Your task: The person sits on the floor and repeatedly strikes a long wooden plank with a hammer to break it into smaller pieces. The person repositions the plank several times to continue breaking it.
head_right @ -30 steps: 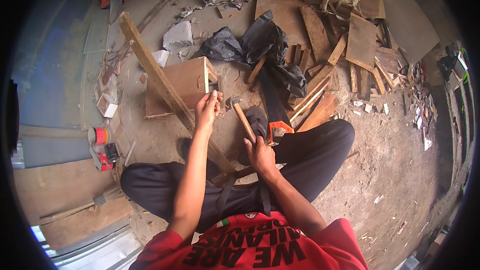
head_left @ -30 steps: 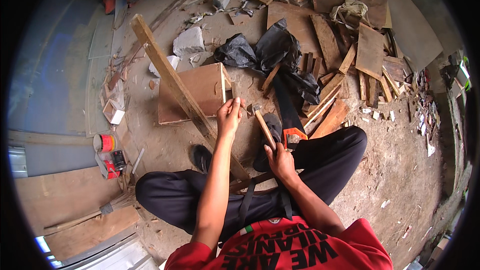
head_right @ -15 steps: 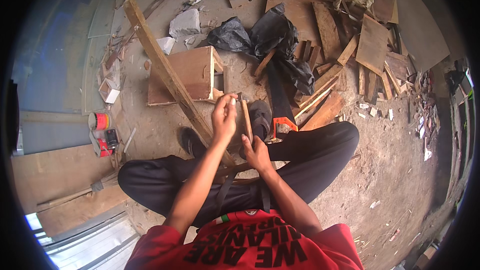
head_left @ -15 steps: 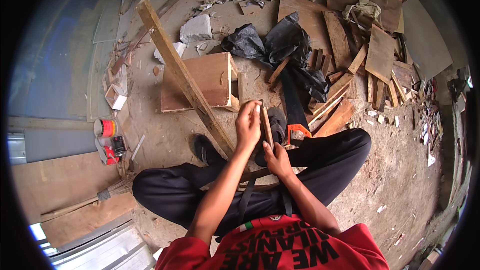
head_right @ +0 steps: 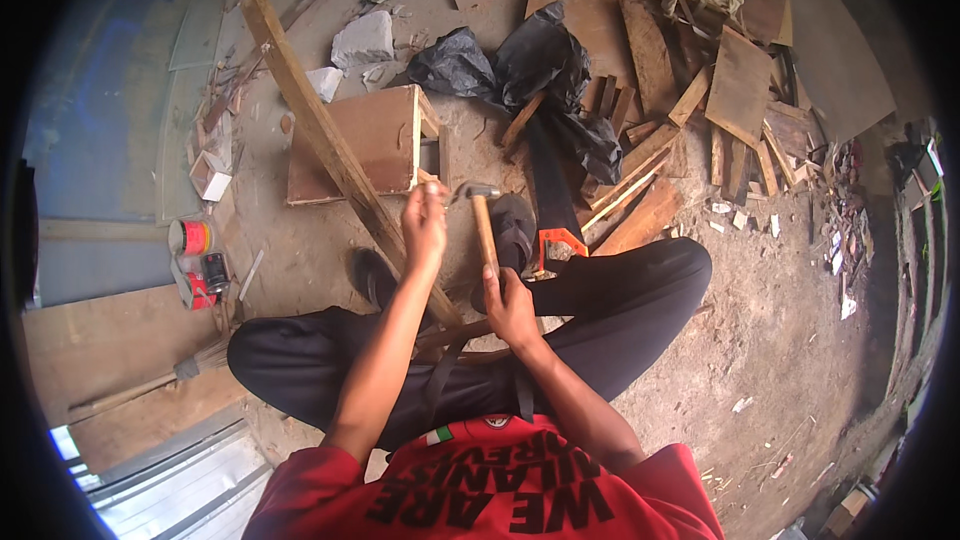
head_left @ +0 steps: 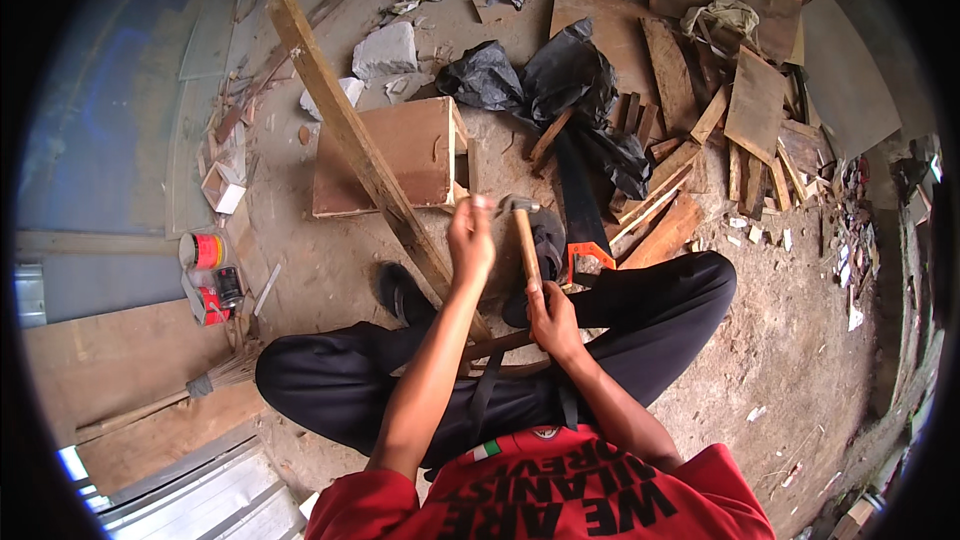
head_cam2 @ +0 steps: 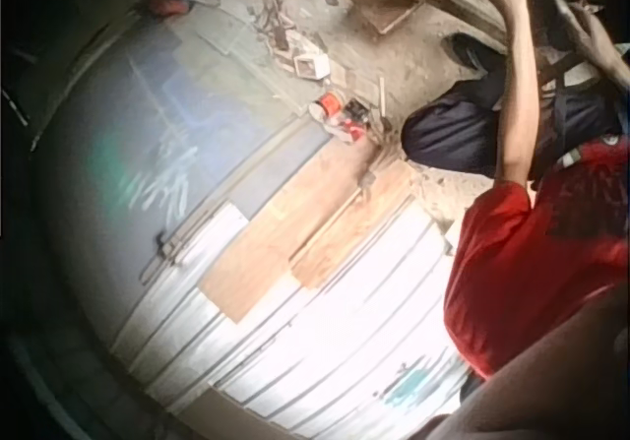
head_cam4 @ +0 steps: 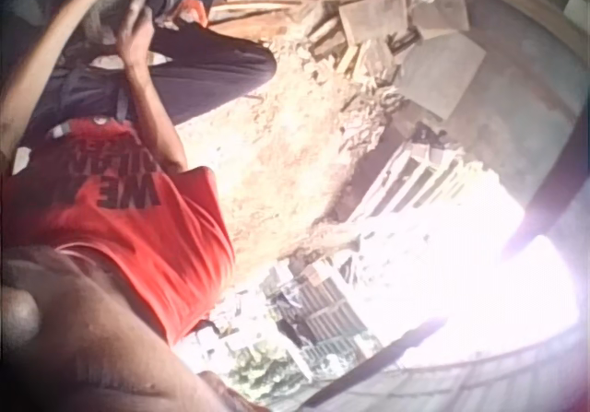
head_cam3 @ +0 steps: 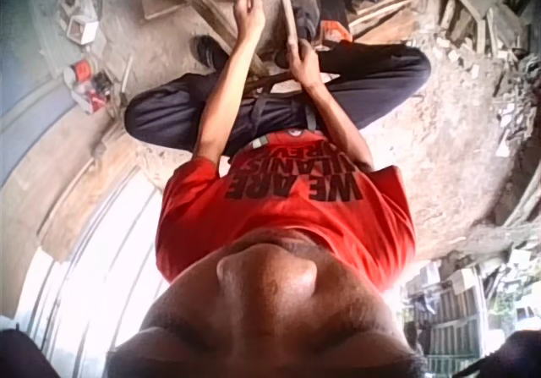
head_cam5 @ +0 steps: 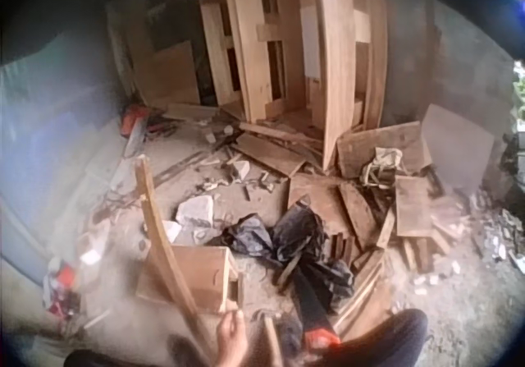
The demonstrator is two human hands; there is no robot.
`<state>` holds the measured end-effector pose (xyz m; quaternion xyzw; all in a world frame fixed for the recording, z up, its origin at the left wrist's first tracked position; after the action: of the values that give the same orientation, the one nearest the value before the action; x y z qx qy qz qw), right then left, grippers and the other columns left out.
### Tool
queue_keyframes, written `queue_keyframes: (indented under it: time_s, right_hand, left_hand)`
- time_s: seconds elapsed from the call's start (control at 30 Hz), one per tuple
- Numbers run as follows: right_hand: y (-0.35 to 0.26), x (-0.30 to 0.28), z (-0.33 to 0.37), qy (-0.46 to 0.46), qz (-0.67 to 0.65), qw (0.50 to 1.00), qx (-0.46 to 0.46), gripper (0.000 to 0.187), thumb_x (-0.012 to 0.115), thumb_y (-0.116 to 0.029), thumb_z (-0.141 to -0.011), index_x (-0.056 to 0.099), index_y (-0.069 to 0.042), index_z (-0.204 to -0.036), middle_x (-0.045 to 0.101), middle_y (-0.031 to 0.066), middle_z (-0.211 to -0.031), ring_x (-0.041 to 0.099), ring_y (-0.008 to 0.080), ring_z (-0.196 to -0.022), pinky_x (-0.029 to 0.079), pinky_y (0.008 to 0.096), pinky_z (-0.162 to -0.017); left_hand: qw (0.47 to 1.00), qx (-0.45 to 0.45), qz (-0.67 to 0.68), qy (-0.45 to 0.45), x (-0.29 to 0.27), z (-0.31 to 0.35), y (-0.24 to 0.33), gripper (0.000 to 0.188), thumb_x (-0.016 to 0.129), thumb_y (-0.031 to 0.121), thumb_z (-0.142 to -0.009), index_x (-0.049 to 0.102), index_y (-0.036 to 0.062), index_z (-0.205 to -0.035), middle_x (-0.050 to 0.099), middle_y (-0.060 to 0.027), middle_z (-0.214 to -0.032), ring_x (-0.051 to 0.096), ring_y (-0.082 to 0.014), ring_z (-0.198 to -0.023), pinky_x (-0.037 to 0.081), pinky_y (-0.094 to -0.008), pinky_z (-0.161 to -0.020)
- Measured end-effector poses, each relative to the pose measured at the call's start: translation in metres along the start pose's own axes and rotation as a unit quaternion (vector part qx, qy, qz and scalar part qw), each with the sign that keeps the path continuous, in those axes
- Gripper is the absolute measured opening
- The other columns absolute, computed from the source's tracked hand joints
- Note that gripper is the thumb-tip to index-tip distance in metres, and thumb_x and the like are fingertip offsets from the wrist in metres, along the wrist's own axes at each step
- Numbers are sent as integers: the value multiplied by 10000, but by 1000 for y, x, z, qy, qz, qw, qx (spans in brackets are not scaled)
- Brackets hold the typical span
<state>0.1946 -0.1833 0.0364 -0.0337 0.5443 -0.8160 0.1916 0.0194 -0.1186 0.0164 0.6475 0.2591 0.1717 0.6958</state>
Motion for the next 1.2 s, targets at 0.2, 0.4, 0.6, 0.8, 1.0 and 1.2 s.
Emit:
queue_keyframes:
  time_s: [0.2, 0.4, 0.6, 0.8, 1.0, 1.2]
  right_hand:
    - [-14, 6, 9, -86, -192, 976, 49, 336, 540, -337, -1020, 473, -12, -964, 518, 42, -667, 509, 129, -406, 403, 283, -351]
    - [-19, 6, 8, -31, -257, 962, 87, 286, 584, -253, -1004, 423, -18, -1022, 534, 57, -725, 478, 121, -417, 391, 277, -350]
    - [-33, 4, 17, -34, -155, 987, 30, 269, 582, -208, -1002, 425, -11, -1095, 526, 49, -728, 474, 90, -425, 394, 257, -366]
    - [-37, 13, 11, -5, -254, 967, 36, 233, 543, -198, -1021, 421, -32, -1129, 510, 43, -764, 462, 91, -428, 374, 257, -363]
    - [-40, 17, 26, -28, -241, 970, 9, 282, 556, -187, -1012, 460, -28, -1225, 511, 8, -696, 455, 68, -428, 363, 247, -356]
    - [-45, -3, 19, -40, -170, 984, 29, 313, 580, -202, -1001, 466, -3, -1214, 529, 16, -699, 482, 77, -460, 388, 263, -395]
  left_hand:
    - [991, -128, 38, 8, -14, -22, -23, 241, 572, 306, -1011, 654, 79, -997, 516, 70, -731, 411, -15, -568, 326, -192, -473]
    - [957, -267, 105, -46, -7, -5, -8, 185, 620, 263, -980, 585, 84, -1012, 488, 65, -750, 410, -29, -551, 298, -177, -442]
    - [945, -304, 114, -48, -19, -12, -17, 277, 516, 348, -1017, 582, 82, -975, 528, 36, -759, 428, -61, -536, 306, -198, -442]
    - [995, -82, -51, -10, -3, 8, -12, 418, 472, 295, -1022, 559, 6, -732, 559, -54, -628, 501, -159, -576, 421, -334, -567]
    - [994, -33, 22, 103, -13, 12, -30, 324, 502, 240, -1005, 559, 8, -786, 530, -58, -620, 481, -151, -566, 406, -320, -558]
    - [859, 383, -331, 75, -36, -5, 50, 236, 566, 186, -921, 594, 14, -1080, 583, -152, -1123, 552, -308, -1055, 405, -462, -935]
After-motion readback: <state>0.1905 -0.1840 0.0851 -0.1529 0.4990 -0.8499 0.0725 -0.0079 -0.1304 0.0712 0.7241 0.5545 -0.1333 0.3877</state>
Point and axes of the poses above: each hand's wrist, its own z-axis away from the middle knuckle, its own x-axis out of the palm, y = z × x, the point moved 1 cm from there along -z, towards the middle knuckle
